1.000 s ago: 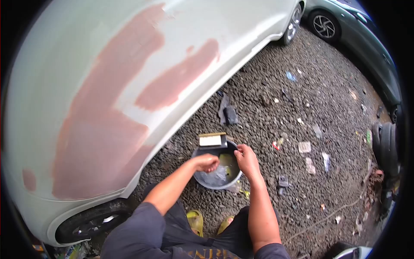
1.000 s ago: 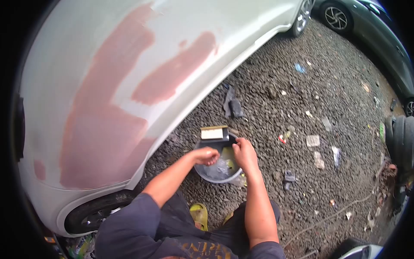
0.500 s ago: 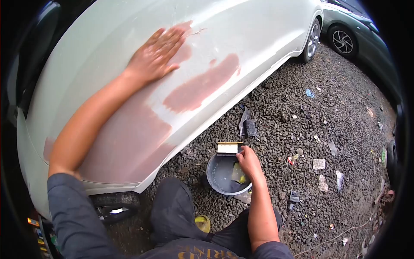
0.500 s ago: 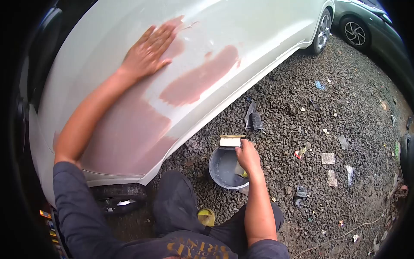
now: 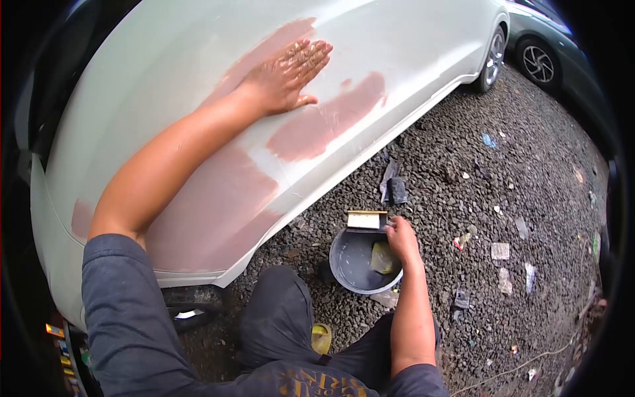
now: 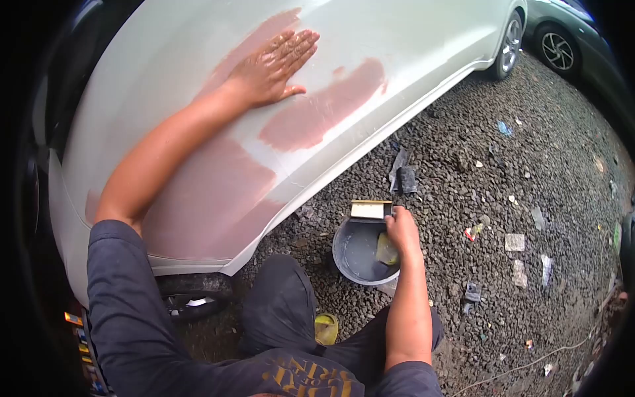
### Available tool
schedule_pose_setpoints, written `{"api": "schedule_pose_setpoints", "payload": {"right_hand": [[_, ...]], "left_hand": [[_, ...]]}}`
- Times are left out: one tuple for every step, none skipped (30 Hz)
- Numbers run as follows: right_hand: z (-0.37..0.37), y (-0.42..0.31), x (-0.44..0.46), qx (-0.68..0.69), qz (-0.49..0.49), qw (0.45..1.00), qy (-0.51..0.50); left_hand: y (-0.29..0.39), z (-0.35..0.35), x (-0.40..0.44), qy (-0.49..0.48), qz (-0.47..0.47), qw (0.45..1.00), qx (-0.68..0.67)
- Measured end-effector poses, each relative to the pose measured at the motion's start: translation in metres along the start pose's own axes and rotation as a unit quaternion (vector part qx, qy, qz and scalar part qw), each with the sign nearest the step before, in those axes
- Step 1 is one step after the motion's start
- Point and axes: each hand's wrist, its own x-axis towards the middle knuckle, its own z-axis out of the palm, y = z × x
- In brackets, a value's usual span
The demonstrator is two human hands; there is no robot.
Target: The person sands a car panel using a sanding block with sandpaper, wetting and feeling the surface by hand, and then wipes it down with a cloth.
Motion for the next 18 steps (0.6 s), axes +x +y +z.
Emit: {"api": "schedule_pose_setpoints", "payload": {"right_hand": [[0.003, 0.004, 0.004, -0.006, -0.008, 0.999, 0.041], [0.004, 0.009, 0.009, -0.02, -0.002, 0.997, 0.073], [0.009, 0.021, 0.016, -0.028, -0.012, 0.994, 0.108], [0.013, 0.032, 0.022, -0.035, -0.022, 0.989, 0.144], [0.017, 0.042, 0.028, -0.038, -0.013, 0.988, 0.148], [0.015, 0.043, 0.029, -0.022, 0.025, 0.991, 0.133], [0.015, 0.044, 0.028, -0.044, 0.019, 0.988, 0.145], [0.016, 0.045, 0.027, -0.066, 0.013, 0.985, 0.157], [0.019, 0.047, 0.031, -0.08, 0.031, 0.984, 0.157], [0.023, 0.047, 0.034, -0.091, 0.054, 0.984, 0.146], [0.027, 0.049, 0.036, -0.096, 0.068, 0.984, 0.132], [0.033, 0.05, 0.036, -0.1, 0.08, 0.985, 0.118], [0.04, 0.05, 0.036, -0.096, 0.104, 0.985, 0.102], [0.046, 0.052, 0.034, -0.092, 0.129, 0.984, 0.086], [0.051, 0.054, 0.033, -0.089, 0.153, 0.982, 0.071], [0.056, 0.056, 0.033, -0.096, 0.151, 0.982, 0.058], [0.06, 0.059, 0.034, -0.104, 0.148, 0.982, 0.045], [0.063, 0.06, 0.033, -0.111, 0.145, 0.983, 0.032]], "left_hand": [[0.0, 0.0, -0.013, 0.017, -0.002, 0.999, -0.026], [0.002, -0.001, -0.024, 0.034, -0.004, 0.998, -0.055], [0.003, -0.001, -0.033, 0.03, -0.008, 0.998, -0.06], [0.003, -0.002, -0.042, 0.024, -0.011, 0.998, -0.062], [0.004, -0.002, -0.05, 0.02, -0.014, 0.998, -0.065], [0.005, -0.004, -0.058, 0.016, -0.016, 0.997, -0.067], [0.007, -0.007, -0.066, 0.013, -0.02, 0.998, -0.058], [0.009, -0.01, -0.074, 0.01, -0.023, 0.999, -0.048], [0.01, -0.011, -0.083, 0.006, -0.026, 0.999, -0.039], [0.011, -0.012, -0.092, -0.004, -0.029, 0.999, -0.034], [0.013, -0.015, -0.103, -0.016, -0.032, 0.999, -0.03], [0.015, -0.018, -0.113, -0.027, -0.035, 0.999, -0.026], [0.016, -0.022, -0.123, -0.039, -0.036, 0.998, -0.019], [0.018, -0.027, -0.133, -0.051, -0.037, 0.998, -0.013], [0.02, -0.03, -0.142, -0.063, -0.038, 0.997, -0.006], [0.023, -0.031, -0.152, -0.065, -0.043, 0.997, -0.005], [0.024, -0.031, -0.162, -0.067, -0.049, 0.997, -0.004], [0.026, -0.032, -0.172, -0.07, -0.053, 0.996, -0.003]]}}
